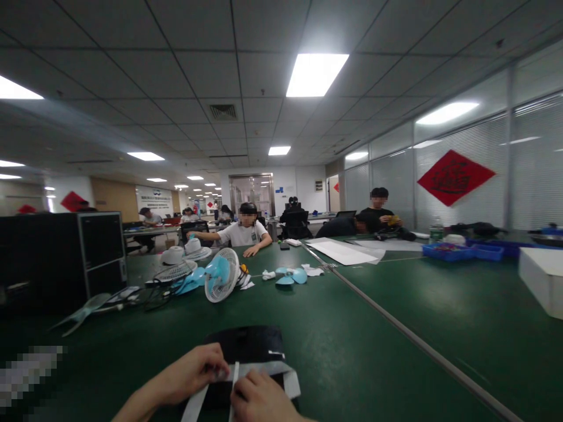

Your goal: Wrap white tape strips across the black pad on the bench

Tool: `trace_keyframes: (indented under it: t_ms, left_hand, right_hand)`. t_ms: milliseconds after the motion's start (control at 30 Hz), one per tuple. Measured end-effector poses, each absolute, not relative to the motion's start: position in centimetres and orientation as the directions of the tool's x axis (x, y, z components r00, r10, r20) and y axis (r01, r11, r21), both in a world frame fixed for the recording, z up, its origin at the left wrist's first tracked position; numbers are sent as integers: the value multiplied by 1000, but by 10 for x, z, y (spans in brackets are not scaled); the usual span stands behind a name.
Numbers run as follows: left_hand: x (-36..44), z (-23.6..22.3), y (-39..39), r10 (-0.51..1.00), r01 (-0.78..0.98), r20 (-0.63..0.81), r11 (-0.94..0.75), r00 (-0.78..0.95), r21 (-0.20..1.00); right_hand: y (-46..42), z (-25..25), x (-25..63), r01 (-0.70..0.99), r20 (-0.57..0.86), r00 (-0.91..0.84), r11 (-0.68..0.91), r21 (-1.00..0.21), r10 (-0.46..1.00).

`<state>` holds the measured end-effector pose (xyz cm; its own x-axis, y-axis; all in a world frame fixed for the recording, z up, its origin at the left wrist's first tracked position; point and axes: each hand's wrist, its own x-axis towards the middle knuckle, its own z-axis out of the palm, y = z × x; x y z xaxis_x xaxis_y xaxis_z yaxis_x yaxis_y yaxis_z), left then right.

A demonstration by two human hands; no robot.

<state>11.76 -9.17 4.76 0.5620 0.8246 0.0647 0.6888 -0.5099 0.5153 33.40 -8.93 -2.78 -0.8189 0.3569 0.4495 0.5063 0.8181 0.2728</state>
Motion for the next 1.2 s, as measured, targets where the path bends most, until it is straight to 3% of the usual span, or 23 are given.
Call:
trace_keyframes:
  t_ms: [200,300,400,500,700,833,933,1200]
  left_hand:
    - [117,48,-92,825,675,68,-504,561,539]
    - [120,53,-96,829,676,57,-491,556,550]
    - [121,57,-98,830,678,50,-487,556,551]
    - [120,57,-98,830,679,43,-485,557,551]
    - [108,46,-88,893,751,5,-381,450,540]
    - [96,46,-83,966,870,36,-246,255,427]
    - [90,48,-83,993,916,-37,-86,109,393]
    - [89,53,-87,980,833,-105,-87,171,547]
  right_hand:
    - [-94,-29,340,465,410,-843,855,229,349]
    - [-101,-7,346,454,351,-840,890,37,414]
    - [-104,21,356,550,356,-742,819,-162,569]
    - [-101,40,371,662,309,-634,704,-256,709]
    - [-94,44,400,671,227,-568,605,-428,791]
    - [-98,37,405,723,227,-441,494,-483,868]
    - [-100,35,404,752,217,-396,451,-482,892]
    - [-97,37,405,732,231,-420,478,-485,878]
